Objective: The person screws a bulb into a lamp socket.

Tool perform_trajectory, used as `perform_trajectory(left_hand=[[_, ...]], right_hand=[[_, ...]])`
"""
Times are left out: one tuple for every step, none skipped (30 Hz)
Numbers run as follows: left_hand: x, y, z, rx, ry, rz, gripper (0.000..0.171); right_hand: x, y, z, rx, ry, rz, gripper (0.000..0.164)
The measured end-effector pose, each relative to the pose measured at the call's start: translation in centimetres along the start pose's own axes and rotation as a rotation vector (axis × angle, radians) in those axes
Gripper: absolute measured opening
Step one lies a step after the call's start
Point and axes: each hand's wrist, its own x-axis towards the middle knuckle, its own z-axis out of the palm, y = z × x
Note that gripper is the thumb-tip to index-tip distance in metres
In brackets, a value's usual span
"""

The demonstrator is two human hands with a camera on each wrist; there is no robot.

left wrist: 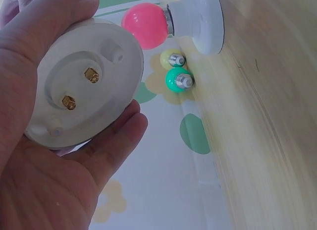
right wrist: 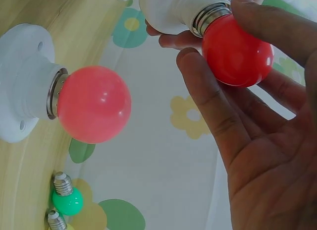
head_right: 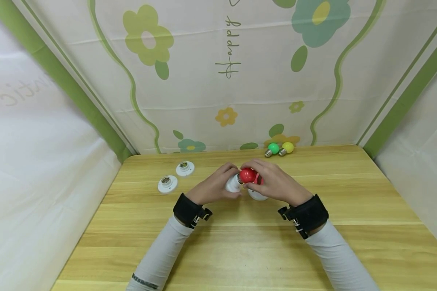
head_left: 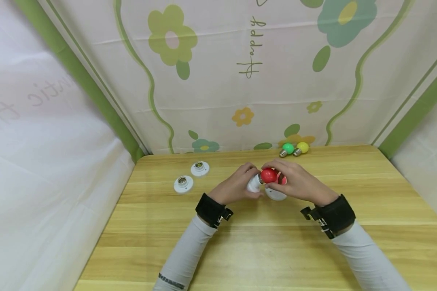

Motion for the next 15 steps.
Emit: perform_trajectory(left_hand=[[-0.01, 0.0, 0.01, -0.001, 0.001, 0.0, 0.056], [-0.03, -0.01, 0.02, -0.003, 0.002, 0.002, 0.056], [-0.04, -0.01, 0.01, -0.004, 0.002, 0.003, 0.056], [-0.05, -0.02, 0.02, -0.006, 0.003, 0.004, 0.056], [-0.05, -0.02, 0.02, -0.007, 0.003, 0.005, 0.055], [-0.06, -0.03, 0.02, -0.008, 0.004, 0.005, 0.055], [-0.05, -0.04, 0.02, -0.01, 0.004, 0.006, 0.055], [-0.05, -0.05, 0.03, -0.011, 0.003, 0.006, 0.055], [-0.05, -0.05, 0.02, -0.01, 0.003, 0.006, 0.055], [-0.06, -0.05, 0.02, -0.01, 0.002, 0.006, 0.055], [-0.06, -0.06, 0.02, -0.011, 0.002, 0.006, 0.054], [-0.06, -0.07, 0.02, -0.011, 0.002, 0.006, 0.054], [-0.06, -0.07, 0.02, -0.011, 0.001, 0.006, 0.054], [-0.07, -0.07, 0.02, -0.011, 0.001, 0.005, 0.054], [-0.07, -0.07, 0.01, -0.011, 0.001, 0.005, 0.054]], right_hand=[[-0.01, 0.01, 0.01, 0.0, -0.001, 0.005, 0.05], [-0.03, 0.02, 0.02, 0.0, -0.002, 0.01, 0.05], [-0.04, 0.0, 0.01, 0.0, -0.003, 0.016, 0.05], [-0.05, -0.01, 0.01, 0.0, -0.004, 0.022, 0.05], [-0.06, -0.01, 0.02, 0.0, -0.005, 0.027, 0.05], [-0.06, -0.02, 0.02, 0.001, -0.005, 0.032, 0.05], [-0.06, -0.03, 0.03, 0.001, -0.005, 0.037, 0.05], [-0.06, -0.04, 0.04, 0.001, -0.005, 0.043, 0.05], [-0.06, -0.05, 0.05, 0.002, -0.006, 0.048, 0.05], [-0.05, -0.06, 0.05, 0.002, -0.007, 0.053, 0.05], [-0.04, -0.08, 0.06, 0.001, -0.007, 0.057, 0.05], [-0.03, -0.09, 0.07, -0.001, -0.007, 0.061, 0.05], [-0.03, -0.09, 0.08, -0.002, -0.007, 0.066, 0.05], [-0.02, -0.1, 0.08, -0.003, -0.008, 0.07, 0.049], [0.0, -0.1, 0.09, -0.003, -0.009, 0.074, 0.049]])
